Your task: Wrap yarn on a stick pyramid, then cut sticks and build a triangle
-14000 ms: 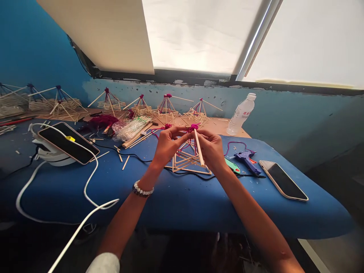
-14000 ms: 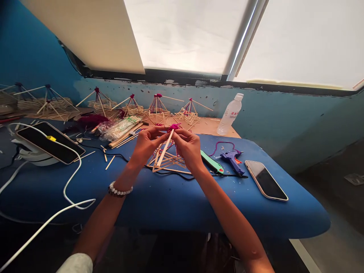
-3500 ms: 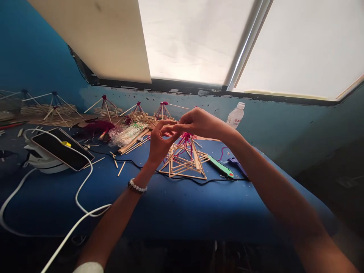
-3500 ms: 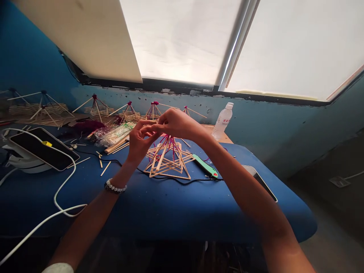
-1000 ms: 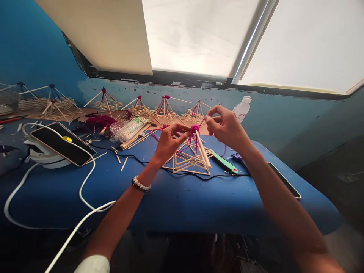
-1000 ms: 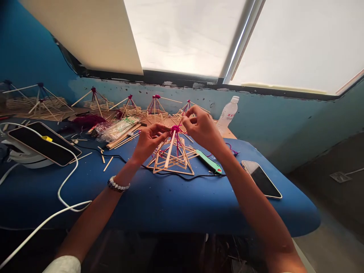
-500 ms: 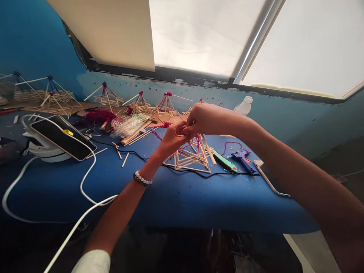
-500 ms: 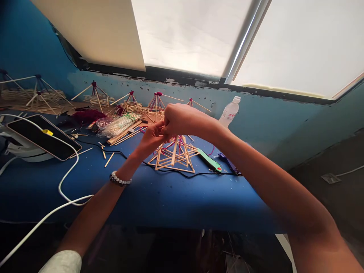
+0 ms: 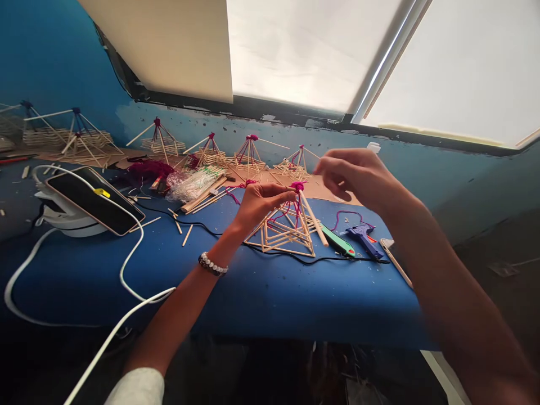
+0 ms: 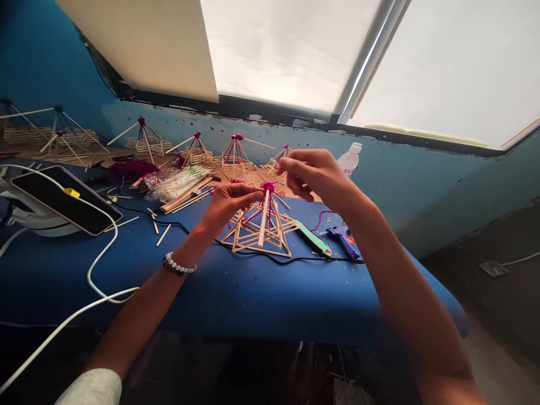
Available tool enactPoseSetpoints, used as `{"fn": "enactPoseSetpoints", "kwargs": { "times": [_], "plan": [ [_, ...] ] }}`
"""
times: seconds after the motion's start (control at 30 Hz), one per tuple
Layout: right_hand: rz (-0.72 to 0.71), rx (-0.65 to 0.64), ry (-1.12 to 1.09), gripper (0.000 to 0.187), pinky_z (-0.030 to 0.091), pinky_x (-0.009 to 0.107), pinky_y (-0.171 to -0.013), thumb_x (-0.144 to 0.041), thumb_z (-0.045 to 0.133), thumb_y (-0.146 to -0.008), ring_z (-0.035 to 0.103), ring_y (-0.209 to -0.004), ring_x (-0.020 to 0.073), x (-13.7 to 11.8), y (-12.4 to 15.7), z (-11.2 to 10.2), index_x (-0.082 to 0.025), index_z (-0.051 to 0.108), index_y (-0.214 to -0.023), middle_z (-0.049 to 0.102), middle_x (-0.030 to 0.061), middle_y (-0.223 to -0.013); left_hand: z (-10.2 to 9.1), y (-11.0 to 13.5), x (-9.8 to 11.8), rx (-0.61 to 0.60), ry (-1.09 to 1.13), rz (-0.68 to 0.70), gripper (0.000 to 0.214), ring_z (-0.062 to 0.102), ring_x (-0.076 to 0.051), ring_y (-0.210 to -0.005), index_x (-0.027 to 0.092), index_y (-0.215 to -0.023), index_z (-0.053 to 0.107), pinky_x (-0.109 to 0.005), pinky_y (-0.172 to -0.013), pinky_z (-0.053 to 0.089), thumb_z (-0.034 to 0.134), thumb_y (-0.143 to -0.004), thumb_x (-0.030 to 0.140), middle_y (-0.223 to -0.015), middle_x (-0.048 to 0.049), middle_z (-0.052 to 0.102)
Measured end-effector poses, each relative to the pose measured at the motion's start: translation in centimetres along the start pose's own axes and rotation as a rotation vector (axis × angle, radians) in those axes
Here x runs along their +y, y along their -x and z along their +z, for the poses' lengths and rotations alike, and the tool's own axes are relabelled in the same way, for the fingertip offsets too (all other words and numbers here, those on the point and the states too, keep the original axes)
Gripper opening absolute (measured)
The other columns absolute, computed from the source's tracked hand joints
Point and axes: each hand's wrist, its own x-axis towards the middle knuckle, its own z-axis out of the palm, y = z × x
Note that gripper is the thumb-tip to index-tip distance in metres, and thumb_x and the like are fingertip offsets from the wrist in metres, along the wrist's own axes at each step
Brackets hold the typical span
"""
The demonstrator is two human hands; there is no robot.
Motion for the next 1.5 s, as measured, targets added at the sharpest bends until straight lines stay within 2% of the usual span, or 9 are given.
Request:
{"fn": "enactPoseSetpoints", "kwargs": {
  "times": [0.13, 0.33, 0.53, 0.7, 0.87, 1.1, 1.3, 1.4, 1.5],
  "plan": [
    [0.006, 0.340, -0.065, 0.027, 0.024, 0.022, -0.035, -0.035, 0.065, -0.088, 0.038, -0.035, 0.0061, 4.2, 3.1, 1.9, -0.019, 0.066, -0.067, 0.050, -0.0055, -0.045, -0.3, -0.1, -0.1, -0.030, -0.035, -0.079, 0.030, 0.053, -0.008, -0.060, 0.020, -0.085, 0.085, -0.022, -0.053, 0.042, 0.094, -0.067, 0.042, -0.074, -0.0033, 0.073],
    [-0.007, 0.466, -0.056, 0.028, 0.046, 0.023, -0.047, -0.044, 0.081, -0.079, 0.058, -0.050, 0.0108, 6.3, 3.8, 7.4, -0.017, 0.075, -0.074, 0.068, 0.0001, -0.061, -1.1, 0.1, 0.2, -0.136, -0.109, -0.116, 0.037, 0.064, -0.010, -0.064, 0.018, -0.100, 0.083, -0.019, -0.049, 0.047, 0.088, -0.074, 0.045, -0.084, -0.0050, 0.075],
    [0.002, 0.568, -0.111, 0.037, 0.049, 0.025, -0.049, -0.052, 0.089, -0.070, 0.058, -0.051, 0.0120, 6.4, 2.8, 7.9, -0.017, 0.079, -0.078, 0.070, 0.0006, -0.062, -1.6, 0.1, 0.8, -0.212, -0.149, -0.159, 0.032, 0.071, -0.012, -0.069, 0.016, -0.107, 0.079, -0.020, -0.052, 0.050, 0.080, -0.082, 0.035, -0.099, -0.0093, 0.080],
    [-0.018, 0.599, -0.037, 0.034, 0.047, 0.025, -0.049, -0.049, 0.087, -0.073, 0.055, -0.053, 0.0107, 6.6, 3.0, 8.7, -0.017, 0.082, -0.084, 0.072, 0.0018, -0.069, -1.2, 0.1, 0.4, -0.237, -0.135, -0.178, 0.038, 0.074, -0.015, -0.070, 0.015, -0.104, 0.074, -0.021, -0.053, 0.051, 0.084, -0.081, 0.043, -0.084, -0.0069, 0.077],
    [-0.030, 0.597, -0.015, 0.026, 0.047, 0.024, -0.051, -0.042, 0.083, -0.077, 0.055, -0.057, 0.0110, 6.9, 2.7, 9.2, -0.018, 0.081, -0.087, 0.070, 0.0007, -0.069, -0.9, 0.1, 0.5, -0.192, -0.161, -0.191, 0.045, 0.073, -0.014, -0.068, 0.015, -0.102, 0.071, -0.021, -0.053, 0.050, 0.088, -0.078, 0.049, -0.087, -0.0077, 0.078],
    [-0.010, 0.591, 0.007, 0.019, 0.048, 0.023, -0.051, -0.037, 0.073, -0.082, 0.056, -0.056, 0.0109, 7.1, 2.7, 9.3, -0.019, 0.076, -0.085, 0.069, -0.0006, -0.069, -0.7, 0.1, 0.7, -0.193, -0.146, -0.135, 0.040, 0.071, -0.012, -0.063, 0.013, -0.099, 0.072, -0.021, -0.055, 0.050, 0.089, -0.078, 0.042, -0.086, -0.0080, 0.079],
    [0.026, 0.504, -0.015, 0.022, 0.049, 0.024, -0.049, -0.040, 0.080, -0.079, 0.055, -0.052, 0.0110, 6.5, 2.9, 8.8, -0.019, 0.080, -0.085, 0.067, -0.0010, -0.063, -0.6, 0.1, 0.2, -0.212, -0.151, -0.117, 0.038, 0.066, -0.010, -0.057, 0.013, -0.095, 0.070, -0.023, -0.055, 0.052, 0.089, -0.078, 0.041, -0.080, -0.0062, 0.077],
    [0.030, 0.541, -0.064, 0.025, 0.046, 0.024, -0.046, -0.042, 0.085, -0.076, 0.054, -0.050, 0.0110, 6.6, 2.9, 8.7, -0.019, 0.078, -0.084, 0.065, -0.0021, -0.060, -0.6, 0.1, 0.0, -0.207, -0.149, -0.119, 0.039, 0.066, -0.011, -0.057, 0.014, -0.096, 0.070, -0.023, -0.054, 0.052, 0.089, -0.077, 0.042, -0.082, -0.0071, 0.078],
    [-0.006, 0.583, -0.047, 0.023, 0.046, 0.024, -0.047, -0.043, 0.081, -0.082, 0.058, -0.054, 0.0122, 6.9, 3.1, 9.0, -0.020, 0.077, -0.087, 0.069, -0.0008, -0.068, -0.7, 0.1, 0.0, -0.190, -0.151, -0.113, 0.041, 0.067, -0.012, -0.059, 0.014, -0.096, 0.070, -0.024, -0.055, 0.053, 0.090, -0.076, 0.044, -0.085, -0.0080, 0.078]
  ]
}}
